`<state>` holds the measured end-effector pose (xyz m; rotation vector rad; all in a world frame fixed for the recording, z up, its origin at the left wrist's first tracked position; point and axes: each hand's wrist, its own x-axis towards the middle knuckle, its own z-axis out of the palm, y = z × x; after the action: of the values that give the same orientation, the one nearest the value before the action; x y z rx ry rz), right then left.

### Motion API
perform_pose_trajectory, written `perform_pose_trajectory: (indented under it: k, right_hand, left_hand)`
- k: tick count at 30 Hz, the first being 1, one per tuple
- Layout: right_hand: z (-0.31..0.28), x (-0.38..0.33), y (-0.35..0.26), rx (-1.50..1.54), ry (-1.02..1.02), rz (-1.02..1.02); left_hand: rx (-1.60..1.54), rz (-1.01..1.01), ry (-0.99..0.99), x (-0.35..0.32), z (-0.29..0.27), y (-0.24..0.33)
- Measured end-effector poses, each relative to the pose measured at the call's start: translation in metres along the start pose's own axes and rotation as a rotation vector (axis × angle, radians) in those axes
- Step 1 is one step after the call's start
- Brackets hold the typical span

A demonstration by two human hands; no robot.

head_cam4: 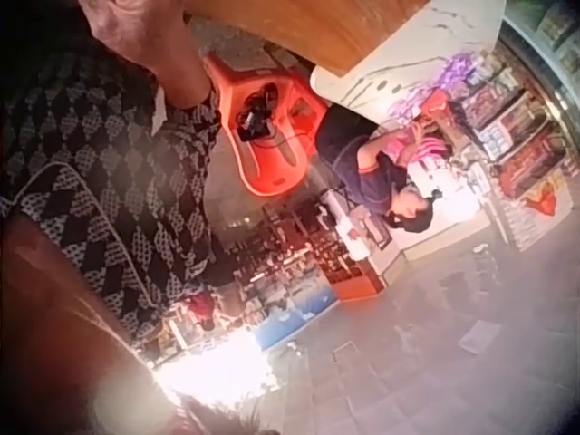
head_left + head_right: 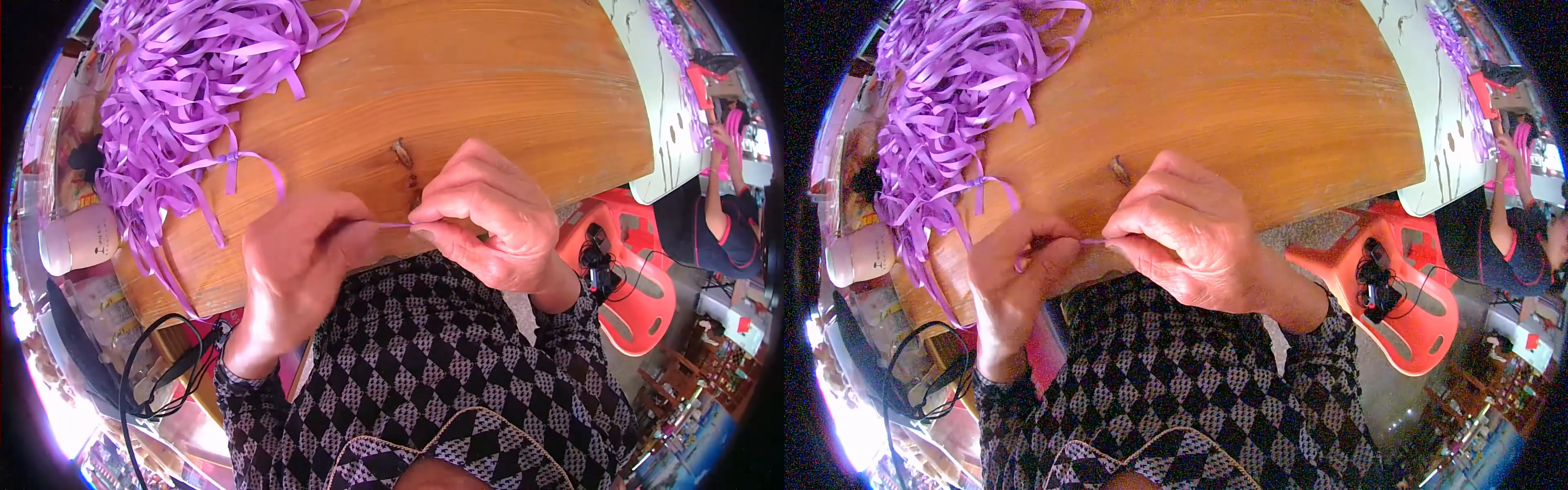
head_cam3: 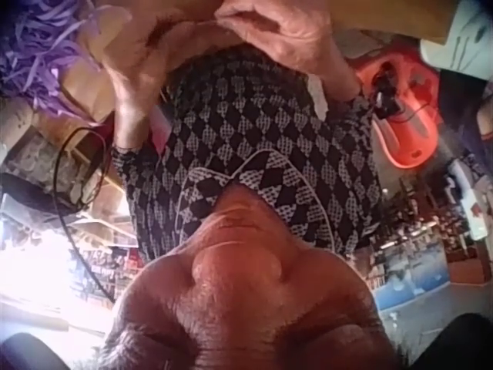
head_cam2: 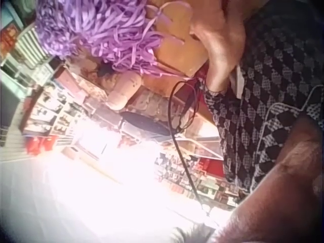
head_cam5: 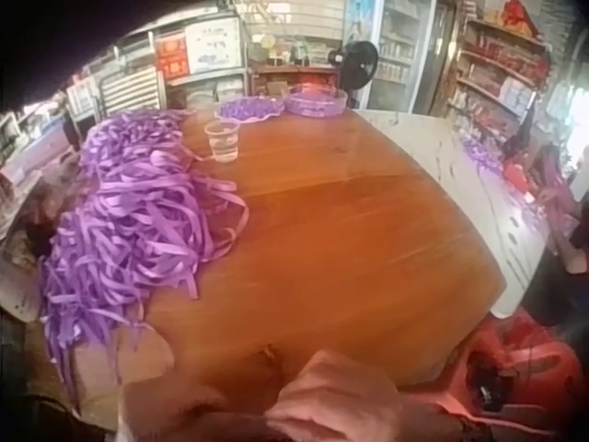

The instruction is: The person pulls a purple ribbon from a pile and ties a series of knots along its length by hand before setting it aside and starting another.

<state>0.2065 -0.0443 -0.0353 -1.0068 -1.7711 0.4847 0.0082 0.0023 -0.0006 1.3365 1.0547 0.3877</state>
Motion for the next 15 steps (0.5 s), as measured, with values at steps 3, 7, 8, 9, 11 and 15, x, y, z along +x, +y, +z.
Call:
perform_pose_trajectory:
  k: [3, 7, 8, 9, 11, 15]
  right_hand:
    - [0.002, 0.003, -0.003, -0.001, 0.006, -0.003]
    - [0.003, 0.004, -0.006, -0.022, -0.008, -0.02]
    - [0.004, 0.003, -0.006, -0.032, 0.01, -0.026]
    - [0.005, 0.002, -0.006, -0.041, 0.028, -0.032]
    - [0.006, -0.003, -0.004, -0.09, 0.056, -0.042]
    - [0.011, -0.005, -0.007, -0.136, 0.139, -0.03]
  left_hand:
    - [0.86, 0.753, 0.216, 0.007, 0.003, 0.002]
    - [-0.037, 0.343, 0.06, 0.005, 0.017, 0.002]
    - [-0.496, 0.009, -0.06, 0.004, 0.02, 0.0]
    - [-0.497, 0.01, -0.057, 0.004, 0.019, -0.001]
    - [-0.505, -0.095, -0.131, 0.007, 0.015, -0.005]
    - [-0.49, -0.156, -0.146, 0.011, 0.014, -0.008]
